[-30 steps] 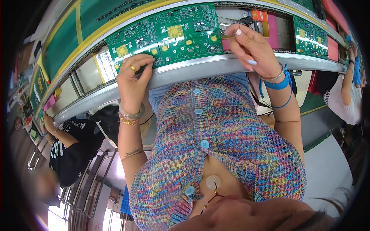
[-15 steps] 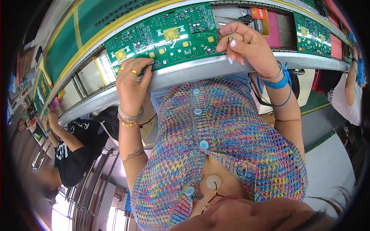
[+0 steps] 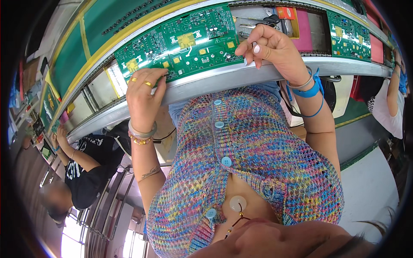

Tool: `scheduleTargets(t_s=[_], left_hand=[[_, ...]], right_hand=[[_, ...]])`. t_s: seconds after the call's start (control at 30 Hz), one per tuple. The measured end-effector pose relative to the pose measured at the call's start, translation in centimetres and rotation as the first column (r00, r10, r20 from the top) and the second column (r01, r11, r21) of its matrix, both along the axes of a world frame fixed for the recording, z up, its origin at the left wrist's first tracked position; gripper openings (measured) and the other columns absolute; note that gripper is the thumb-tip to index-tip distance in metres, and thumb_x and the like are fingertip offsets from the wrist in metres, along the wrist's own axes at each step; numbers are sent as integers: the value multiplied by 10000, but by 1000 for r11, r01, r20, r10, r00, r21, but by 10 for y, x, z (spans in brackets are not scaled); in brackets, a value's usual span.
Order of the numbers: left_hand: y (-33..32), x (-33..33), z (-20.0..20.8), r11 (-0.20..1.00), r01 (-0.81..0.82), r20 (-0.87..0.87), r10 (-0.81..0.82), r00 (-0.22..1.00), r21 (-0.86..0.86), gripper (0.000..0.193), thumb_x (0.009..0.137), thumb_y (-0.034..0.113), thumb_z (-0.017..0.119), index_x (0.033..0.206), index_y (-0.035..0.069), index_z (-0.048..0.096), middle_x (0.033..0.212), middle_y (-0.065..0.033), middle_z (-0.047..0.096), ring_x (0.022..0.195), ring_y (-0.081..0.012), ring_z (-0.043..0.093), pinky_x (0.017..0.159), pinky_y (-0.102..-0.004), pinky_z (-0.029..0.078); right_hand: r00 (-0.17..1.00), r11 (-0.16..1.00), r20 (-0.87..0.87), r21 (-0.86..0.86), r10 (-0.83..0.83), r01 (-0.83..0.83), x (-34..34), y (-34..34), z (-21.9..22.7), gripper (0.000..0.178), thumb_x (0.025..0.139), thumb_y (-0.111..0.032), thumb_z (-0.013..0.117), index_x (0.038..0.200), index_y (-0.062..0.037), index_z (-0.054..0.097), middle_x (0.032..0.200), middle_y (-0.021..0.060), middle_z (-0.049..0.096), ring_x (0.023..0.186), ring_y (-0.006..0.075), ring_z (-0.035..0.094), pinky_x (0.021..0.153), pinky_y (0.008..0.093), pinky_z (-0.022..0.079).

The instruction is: Assembling electronic components onto a printed circuit board on an assembly line.

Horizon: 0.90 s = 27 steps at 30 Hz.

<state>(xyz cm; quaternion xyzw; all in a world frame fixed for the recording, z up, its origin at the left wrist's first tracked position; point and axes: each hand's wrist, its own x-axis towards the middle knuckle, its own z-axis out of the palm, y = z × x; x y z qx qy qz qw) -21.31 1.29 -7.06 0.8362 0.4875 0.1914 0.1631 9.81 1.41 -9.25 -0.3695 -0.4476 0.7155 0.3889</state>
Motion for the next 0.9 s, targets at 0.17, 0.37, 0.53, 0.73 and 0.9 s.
scheduleTargets(t_s=[0.17, 0.37, 0.53, 0.73, 0.9], left_hand=[[-1, -1, -1, 997, -51, 21, 53, 998, -61, 204, 703, -18, 698, 893, 57, 685, 881, -63, 677, 865, -246, 614, 783, -348, 483], [-2, -2, -3, 997, -50, 56, 53, 997, -66, 188, 721, -39, 693, 892, 39, 682, 882, -63, 676, 863, -215, 609, 790, -321, 471], [-1, -3, -2, 997, -42, 41, 44, 998, -60, 211, 696, -29, 701, 886, 60, 684, 880, -62, 679, 863, -245, 616, 778, -344, 483], [1, -6, -5, 998, 63, -15, -63, 998, -9, 244, 692, -22, 711, 918, 66, 684, 926, -57, 683, 889, -236, 618, 787, -339, 486], [25, 4, 15, 992, 125, 90, -125, 988, 5, 255, 704, -6, 723, 943, 73, 683, 989, -58, 688, 919, -238, 630, 801, -333, 499]], right_hand=[[998, 1000, -54, 22, 18, -17, 3, 1, -5, 155, 931, -204, 571, 1003, -67, 563, 983, 126, 682, 762, 88, 612, 614, 212, 485], [998, 1000, -58, -13, 10, -11, 2, -1, -5, 152, 924, -171, 575, 1016, -52, 558, 966, 139, 679, 739, 97, 605, 609, 211, 475], [997, 1000, -71, -16, 9, -10, 3, 0, -8, 150, 920, -158, 579, 1016, -45, 559, 959, 133, 679, 741, 99, 607, 607, 212, 475], [995, 999, -95, -34, 16, -20, 4, 1, -8, 168, 903, -156, 609, 1019, -42, 565, 959, 100, 671, 778, 86, 600, 640, 218, 477], [999, 998, -20, 58, -35, 37, 4, -3, -10, 170, 861, -132, 663, 986, -39, 595, 925, 9, 615, 851, 48, 553, 720, 212, 455]])
